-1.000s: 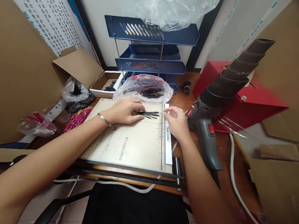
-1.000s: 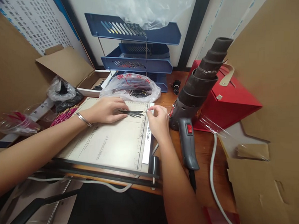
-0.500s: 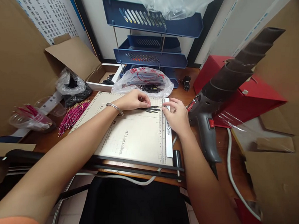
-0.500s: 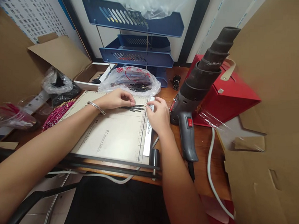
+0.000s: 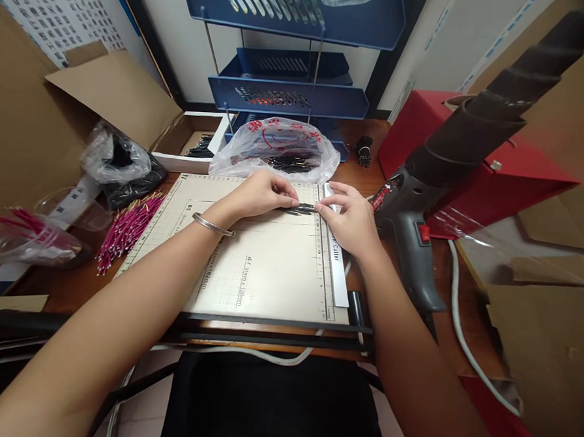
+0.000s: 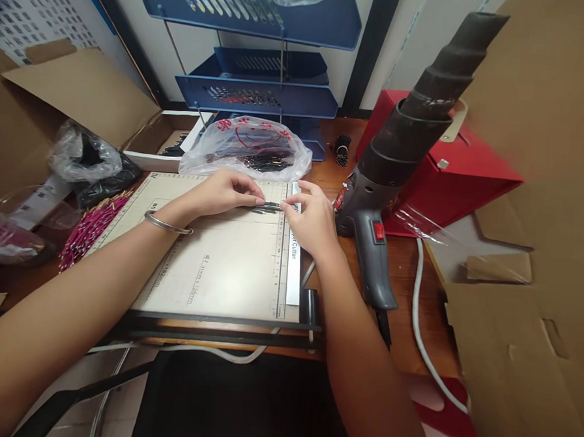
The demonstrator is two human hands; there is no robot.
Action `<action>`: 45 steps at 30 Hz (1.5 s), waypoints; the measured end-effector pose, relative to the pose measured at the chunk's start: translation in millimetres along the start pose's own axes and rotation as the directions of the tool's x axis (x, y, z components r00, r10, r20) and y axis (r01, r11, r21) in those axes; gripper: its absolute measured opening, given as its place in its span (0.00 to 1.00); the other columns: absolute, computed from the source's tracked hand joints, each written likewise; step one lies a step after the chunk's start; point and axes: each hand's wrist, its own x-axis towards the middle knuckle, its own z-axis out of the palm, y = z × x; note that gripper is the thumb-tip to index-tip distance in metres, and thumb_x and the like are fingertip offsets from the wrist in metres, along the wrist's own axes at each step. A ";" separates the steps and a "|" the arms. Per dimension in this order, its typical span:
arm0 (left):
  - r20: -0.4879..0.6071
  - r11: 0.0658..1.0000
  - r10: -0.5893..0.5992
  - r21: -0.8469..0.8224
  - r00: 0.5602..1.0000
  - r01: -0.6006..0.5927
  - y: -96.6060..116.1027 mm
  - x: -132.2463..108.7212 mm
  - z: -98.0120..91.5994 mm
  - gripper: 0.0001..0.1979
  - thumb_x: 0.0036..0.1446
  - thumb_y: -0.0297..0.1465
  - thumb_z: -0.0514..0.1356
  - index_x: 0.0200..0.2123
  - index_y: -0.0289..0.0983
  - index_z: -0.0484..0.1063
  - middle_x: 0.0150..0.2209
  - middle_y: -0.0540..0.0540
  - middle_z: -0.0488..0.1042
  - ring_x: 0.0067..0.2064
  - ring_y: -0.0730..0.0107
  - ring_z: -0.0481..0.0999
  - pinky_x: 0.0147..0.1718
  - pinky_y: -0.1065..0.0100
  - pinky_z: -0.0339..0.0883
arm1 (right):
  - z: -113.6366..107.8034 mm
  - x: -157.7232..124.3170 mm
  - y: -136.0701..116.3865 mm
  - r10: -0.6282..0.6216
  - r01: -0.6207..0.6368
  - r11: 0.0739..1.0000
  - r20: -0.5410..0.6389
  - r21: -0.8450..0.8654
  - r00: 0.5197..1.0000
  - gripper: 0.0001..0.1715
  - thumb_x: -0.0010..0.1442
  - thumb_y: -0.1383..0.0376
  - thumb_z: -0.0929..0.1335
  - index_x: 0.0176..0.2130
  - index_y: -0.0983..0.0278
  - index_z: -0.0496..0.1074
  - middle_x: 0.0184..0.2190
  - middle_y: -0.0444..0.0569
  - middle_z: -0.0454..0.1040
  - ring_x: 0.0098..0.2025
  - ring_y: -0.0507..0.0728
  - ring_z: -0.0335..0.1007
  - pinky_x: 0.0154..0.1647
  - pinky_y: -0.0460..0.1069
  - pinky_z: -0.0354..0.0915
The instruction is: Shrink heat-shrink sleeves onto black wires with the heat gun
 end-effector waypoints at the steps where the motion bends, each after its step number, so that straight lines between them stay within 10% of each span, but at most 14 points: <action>1: -0.004 1.000 -0.013 0.005 1.000 0.013 0.6 0.4 0.5 0.11 0.57 0.38 0.71 0.36 0.36 0.88 0.32 0.45 0.84 0.34 0.68 0.76 0.35 0.65 0.65 | -0.1 0.2 0.0 0.004 -0.004 1.000 0.006 -0.002 1.000 0.04 0.60 0.65 0.76 0.35 0.60 0.86 0.64 0.56 0.79 0.64 0.69 0.77 0.72 0.70 0.67; 30: -0.084 0.963 0.230 0.163 0.969 -0.215 3.1 0.0 16.2 0.06 0.64 0.34 0.71 0.38 0.39 0.89 0.37 0.45 0.80 0.42 0.62 0.77 0.50 0.58 0.70 | 1.8 0.9 -1.7 0.028 -0.031 0.993 0.034 0.112 0.999 0.11 0.61 0.56 0.76 0.36 0.60 0.87 0.66 0.57 0.78 0.66 0.69 0.76 0.69 0.68 0.69; 36: -0.097 0.954 0.240 0.205 0.966 -0.217 0.9 -0.1 13.8 0.09 0.67 0.35 0.67 0.41 0.38 0.86 0.41 0.44 0.82 0.42 0.62 0.77 0.50 0.59 0.70 | 5.7 0.9 3.1 0.068 -0.058 0.992 -0.080 0.114 0.994 0.22 0.62 0.50 0.75 0.49 0.61 0.83 0.62 0.59 0.80 0.66 0.67 0.75 0.72 0.67 0.66; 45: -0.030 0.900 0.291 0.349 0.956 -0.263 -6.8 -9.4 -10.4 0.12 0.64 0.37 0.65 0.46 0.38 0.83 0.45 0.43 0.81 0.47 0.57 0.77 0.51 0.57 0.68 | 3.8 -1.6 6.6 0.063 -0.072 0.989 0.074 0.127 0.995 0.35 0.55 0.56 0.74 0.60 0.63 0.76 0.65 0.59 0.78 0.66 0.68 0.74 0.73 0.67 0.66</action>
